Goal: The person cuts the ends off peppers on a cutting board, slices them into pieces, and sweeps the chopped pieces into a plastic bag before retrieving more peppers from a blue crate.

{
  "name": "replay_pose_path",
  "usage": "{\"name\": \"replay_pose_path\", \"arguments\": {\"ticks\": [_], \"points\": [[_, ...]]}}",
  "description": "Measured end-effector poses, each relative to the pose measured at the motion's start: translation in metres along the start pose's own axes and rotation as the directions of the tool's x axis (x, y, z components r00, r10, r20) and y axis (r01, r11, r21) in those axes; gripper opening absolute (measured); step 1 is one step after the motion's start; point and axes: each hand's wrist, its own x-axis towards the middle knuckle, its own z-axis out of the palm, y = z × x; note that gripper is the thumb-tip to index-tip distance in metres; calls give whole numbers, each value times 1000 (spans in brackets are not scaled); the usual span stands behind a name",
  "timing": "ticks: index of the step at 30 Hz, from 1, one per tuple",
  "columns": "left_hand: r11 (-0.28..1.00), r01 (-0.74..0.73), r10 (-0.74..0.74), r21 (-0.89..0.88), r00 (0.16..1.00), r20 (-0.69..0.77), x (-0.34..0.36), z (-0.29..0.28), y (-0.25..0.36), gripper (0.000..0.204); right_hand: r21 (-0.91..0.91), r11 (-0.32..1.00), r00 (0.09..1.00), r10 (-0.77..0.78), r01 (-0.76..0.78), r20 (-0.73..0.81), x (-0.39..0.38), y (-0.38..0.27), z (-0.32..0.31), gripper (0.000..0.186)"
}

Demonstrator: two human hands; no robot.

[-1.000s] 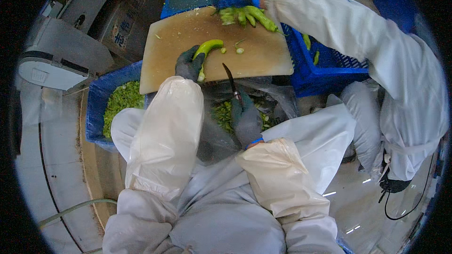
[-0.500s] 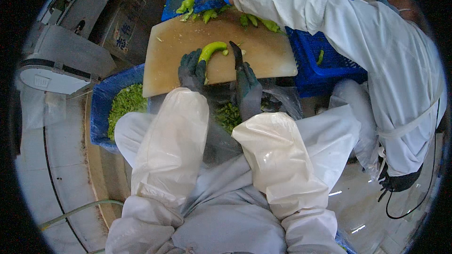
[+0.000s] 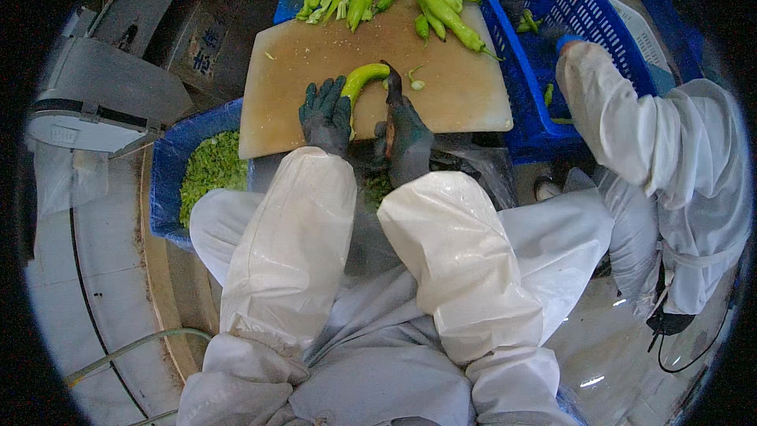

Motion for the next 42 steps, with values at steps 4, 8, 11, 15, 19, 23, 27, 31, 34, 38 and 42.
{"name": "replay_pose_path", "arguments": {"ticks": [4, 8, 11, 15, 19, 23, 27, 31, 34, 38, 42], "points": [[996, -53, 50, 76, 998, 34, 7, 7, 21, 39, -799, 577, 861, -481, 169, -165, 23, 12, 16, 30], [993, -13, 13, 119, 1000, 5, -1, -1, 7, 38, -856, 285, 642, -764, 431, 69, 13, 18, 57, 38], [998, -20, 20, 66, 1000, -5, 8, 12, 33, 39, -843, 290, 685, -718, 453, 121, 25, 11, 16, 39], [988, -18, 18, 153, 1000, -1, 3, 5, 15, 39, -952, 4, 844, -465, 306, 269, 29, 15, 9, 33], [971, -5, -12, 239, 998, 69, 6, 5, 26, 40, -883, -258, 786, -405, 391, 467, 27, 23, -3, 30], [953, -34, 19, 300, 998, 54, 8, -6, 25, 40, -958, 230, 960, -259, 171, 110, 20, 28, 1, 28], [958, -14, -31, 288, 988, 151, 6, -7, 32, 41, -899, 361, 942, -305, 247, 136, -2, 47, -35, 32], [942, -56, 27, 330, 995, 91, 5, 0, 28, 40, -755, 629, 971, -237, 183, 38, -72, 26, -26, 34], [934, -54, 30, 352, 997, 75, 8, 12, 19, 39, -882, 429, 980, -132, 193, 151, -110, -7, -23, 36], [983, 151, -166, 103, 974, 155, 30, 11, -10, 40, -842, 508, 975, -206, 182, 86, -133, -16, -20, 35], [901, 203, -206, -383, 978, 35, 27, 13, -24, 45, -852, 522, 984, -129, -38, -124, -141, -39, 3, 35]]}}
